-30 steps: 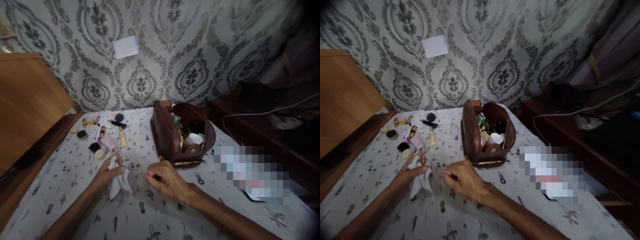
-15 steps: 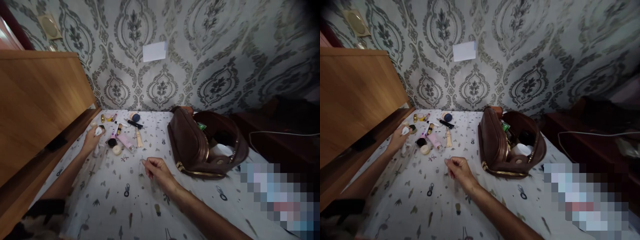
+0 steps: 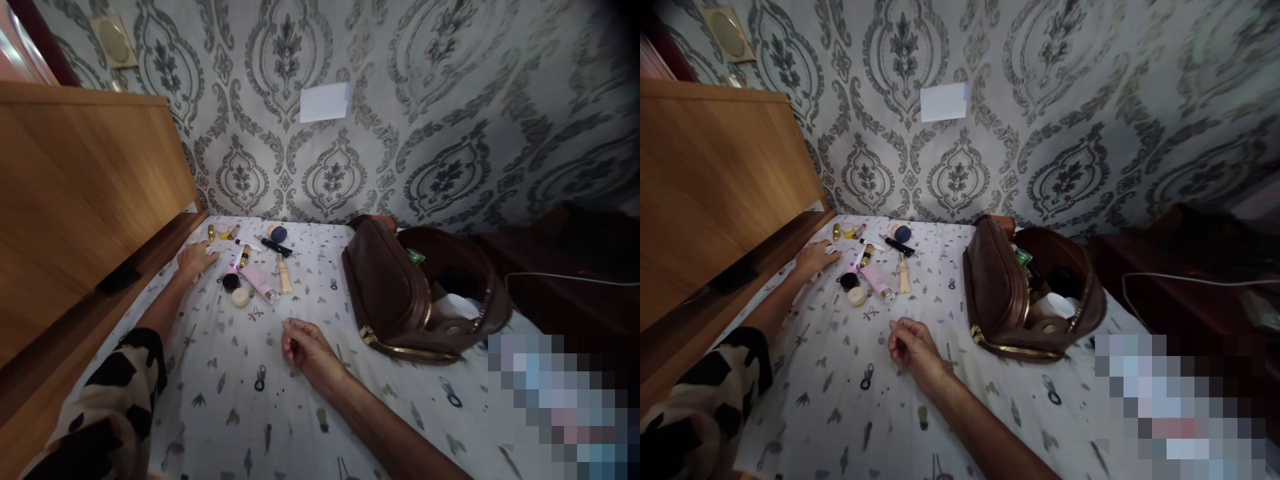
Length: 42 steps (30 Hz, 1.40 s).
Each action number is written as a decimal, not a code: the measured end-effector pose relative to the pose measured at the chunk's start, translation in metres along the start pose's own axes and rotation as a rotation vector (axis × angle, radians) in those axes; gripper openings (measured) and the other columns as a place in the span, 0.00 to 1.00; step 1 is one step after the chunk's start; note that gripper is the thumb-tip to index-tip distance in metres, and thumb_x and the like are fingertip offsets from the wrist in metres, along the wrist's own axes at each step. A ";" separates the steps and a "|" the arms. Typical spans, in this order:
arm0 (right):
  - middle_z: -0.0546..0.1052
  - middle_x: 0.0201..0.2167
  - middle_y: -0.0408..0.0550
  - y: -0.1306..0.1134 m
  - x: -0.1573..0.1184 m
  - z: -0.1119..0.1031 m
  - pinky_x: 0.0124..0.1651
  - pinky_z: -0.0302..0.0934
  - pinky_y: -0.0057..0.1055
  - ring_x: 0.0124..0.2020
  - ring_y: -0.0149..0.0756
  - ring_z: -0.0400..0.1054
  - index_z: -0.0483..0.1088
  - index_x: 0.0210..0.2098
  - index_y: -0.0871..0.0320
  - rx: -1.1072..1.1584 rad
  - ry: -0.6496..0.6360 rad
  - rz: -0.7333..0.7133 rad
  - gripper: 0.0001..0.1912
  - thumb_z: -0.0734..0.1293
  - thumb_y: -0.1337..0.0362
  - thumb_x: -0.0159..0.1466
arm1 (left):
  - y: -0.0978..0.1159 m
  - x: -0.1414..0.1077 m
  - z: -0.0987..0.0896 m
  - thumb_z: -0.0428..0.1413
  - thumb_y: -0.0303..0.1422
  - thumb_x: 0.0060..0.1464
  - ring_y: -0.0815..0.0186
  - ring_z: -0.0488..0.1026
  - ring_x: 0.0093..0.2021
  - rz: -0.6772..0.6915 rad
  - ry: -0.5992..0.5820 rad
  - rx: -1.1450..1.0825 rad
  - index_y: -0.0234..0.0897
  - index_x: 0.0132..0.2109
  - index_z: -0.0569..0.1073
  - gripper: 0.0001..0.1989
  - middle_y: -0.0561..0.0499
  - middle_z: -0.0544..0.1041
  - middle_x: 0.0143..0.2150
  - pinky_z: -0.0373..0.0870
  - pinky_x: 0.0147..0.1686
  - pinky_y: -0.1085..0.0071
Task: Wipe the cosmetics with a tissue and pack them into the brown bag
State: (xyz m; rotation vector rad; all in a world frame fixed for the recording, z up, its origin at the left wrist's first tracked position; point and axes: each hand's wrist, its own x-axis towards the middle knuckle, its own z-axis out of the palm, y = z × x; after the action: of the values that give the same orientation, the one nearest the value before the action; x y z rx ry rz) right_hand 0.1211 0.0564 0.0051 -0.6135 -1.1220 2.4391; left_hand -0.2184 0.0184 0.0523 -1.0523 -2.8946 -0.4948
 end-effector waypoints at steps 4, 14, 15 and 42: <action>0.70 0.18 0.40 -0.002 -0.002 -0.001 0.23 0.55 0.21 0.19 0.23 0.60 0.66 0.19 0.60 0.053 -0.022 0.010 0.21 0.78 0.54 0.49 | 0.016 -0.023 -0.010 0.51 0.47 0.57 0.52 0.72 0.52 0.103 0.037 -0.164 0.31 0.55 0.72 0.27 0.41 0.77 0.52 0.68 0.49 0.63; 0.79 0.34 0.46 -0.015 -0.013 0.005 0.31 0.65 0.26 0.32 0.33 0.75 0.76 0.41 0.58 0.127 -0.067 -0.053 0.24 0.78 0.50 0.50 | 0.097 -0.158 -0.022 0.59 0.43 0.55 0.59 0.73 0.46 0.815 -0.324 -0.678 0.37 0.48 0.74 0.18 0.46 0.77 0.45 0.67 0.47 0.68; 0.79 0.32 0.44 -0.015 -0.015 0.004 0.31 0.66 0.26 0.31 0.32 0.74 0.76 0.40 0.58 0.138 -0.063 -0.066 0.23 0.78 0.51 0.51 | 0.102 -0.166 -0.019 0.59 0.43 0.55 0.59 0.73 0.45 0.850 -0.341 -0.649 0.37 0.49 0.74 0.18 0.46 0.77 0.45 0.67 0.46 0.68; 0.79 0.27 0.45 -0.004 -0.032 -0.011 0.29 0.64 0.25 0.26 0.31 0.72 0.75 0.36 0.59 0.131 -0.097 -0.062 0.21 0.75 0.49 0.55 | 0.106 -0.204 0.015 0.59 0.44 0.57 0.59 0.72 0.45 0.845 -0.216 -0.649 0.38 0.52 0.69 0.20 0.47 0.74 0.44 0.67 0.44 0.67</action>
State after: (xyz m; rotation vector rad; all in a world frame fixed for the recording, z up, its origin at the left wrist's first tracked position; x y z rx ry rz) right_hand 0.1537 0.0492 0.0091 -0.4184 -0.9915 2.4878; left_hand 0.0068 -0.0275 0.0427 -2.3317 -2.0895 -1.3115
